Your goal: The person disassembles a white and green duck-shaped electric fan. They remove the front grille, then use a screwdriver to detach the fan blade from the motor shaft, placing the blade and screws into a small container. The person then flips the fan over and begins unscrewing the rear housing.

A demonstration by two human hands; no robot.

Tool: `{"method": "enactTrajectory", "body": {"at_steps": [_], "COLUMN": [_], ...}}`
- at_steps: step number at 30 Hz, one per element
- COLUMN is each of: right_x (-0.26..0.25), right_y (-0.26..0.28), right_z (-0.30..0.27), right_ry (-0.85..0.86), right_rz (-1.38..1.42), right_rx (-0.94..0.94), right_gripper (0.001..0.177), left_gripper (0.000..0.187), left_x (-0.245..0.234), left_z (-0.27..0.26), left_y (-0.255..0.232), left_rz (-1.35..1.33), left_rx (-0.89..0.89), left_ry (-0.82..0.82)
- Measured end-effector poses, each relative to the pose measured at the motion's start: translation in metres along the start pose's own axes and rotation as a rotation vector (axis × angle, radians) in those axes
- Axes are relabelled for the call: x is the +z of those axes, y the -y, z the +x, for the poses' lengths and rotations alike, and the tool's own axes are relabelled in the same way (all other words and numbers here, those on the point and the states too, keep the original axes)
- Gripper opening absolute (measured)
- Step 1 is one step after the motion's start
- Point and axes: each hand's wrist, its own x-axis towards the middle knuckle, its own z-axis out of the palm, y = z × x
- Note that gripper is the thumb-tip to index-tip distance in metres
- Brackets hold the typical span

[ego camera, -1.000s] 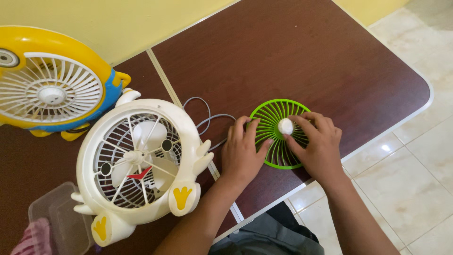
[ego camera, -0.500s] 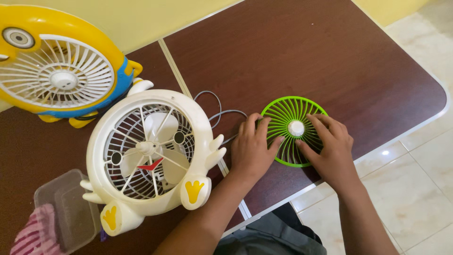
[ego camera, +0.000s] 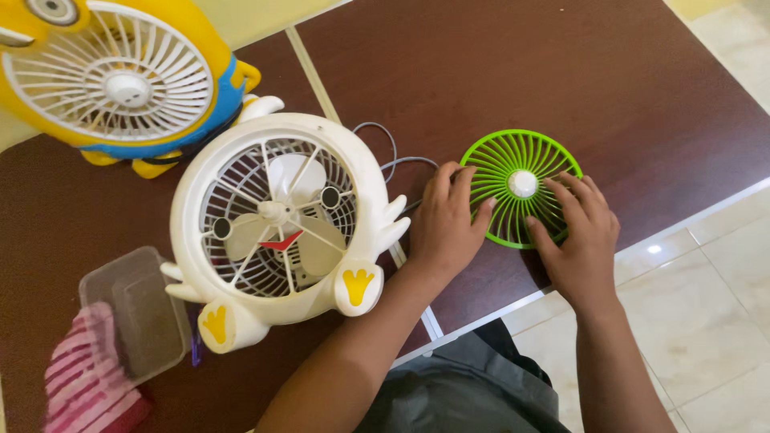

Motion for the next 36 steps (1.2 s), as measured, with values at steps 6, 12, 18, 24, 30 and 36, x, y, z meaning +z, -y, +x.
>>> {"method": "enactTrajectory", "body": {"at_steps": [6,12,18,24,30,36], "right_x": [-0.004,-0.006,-0.01,-0.016,-0.021,-0.026], "right_y": [0.001,0.018,0.042,0.065,0.083,0.098], "right_z": [0.0,-0.002,-0.001,-0.003,-0.004,-0.003], "right_ry": [-0.106,-0.158,-0.159,-0.157,-0.143,-0.075], "right_rz": [0.127,0.18,0.185,0.265,0.293,0.415], "right_rx": [0.006,0.009,-0.003,-0.045,-0.087,-0.093], "right_gripper": [0.038,0.032,0.028,0.026,0.025,0.026], "left_gripper": [0.044,0.042,0.04,0.042,0.04,0.039], "left_x": [-0.007,-0.023,-0.047,-0.072,-0.092,-0.111], "left_z": [-0.002,-0.008,-0.019,-0.04,-0.057,-0.066], "left_y": [-0.003,-0.012,-0.025,-0.037,-0.05,-0.061], "left_rz": [-0.056,-0.085,-0.14,-0.254,-0.297,-0.334], "left_rx": [0.013,0.067,0.048,0.04,0.103,0.104], "left_ry": [-0.014,-0.062,-0.048,-0.027,-0.046,-0.027]}}
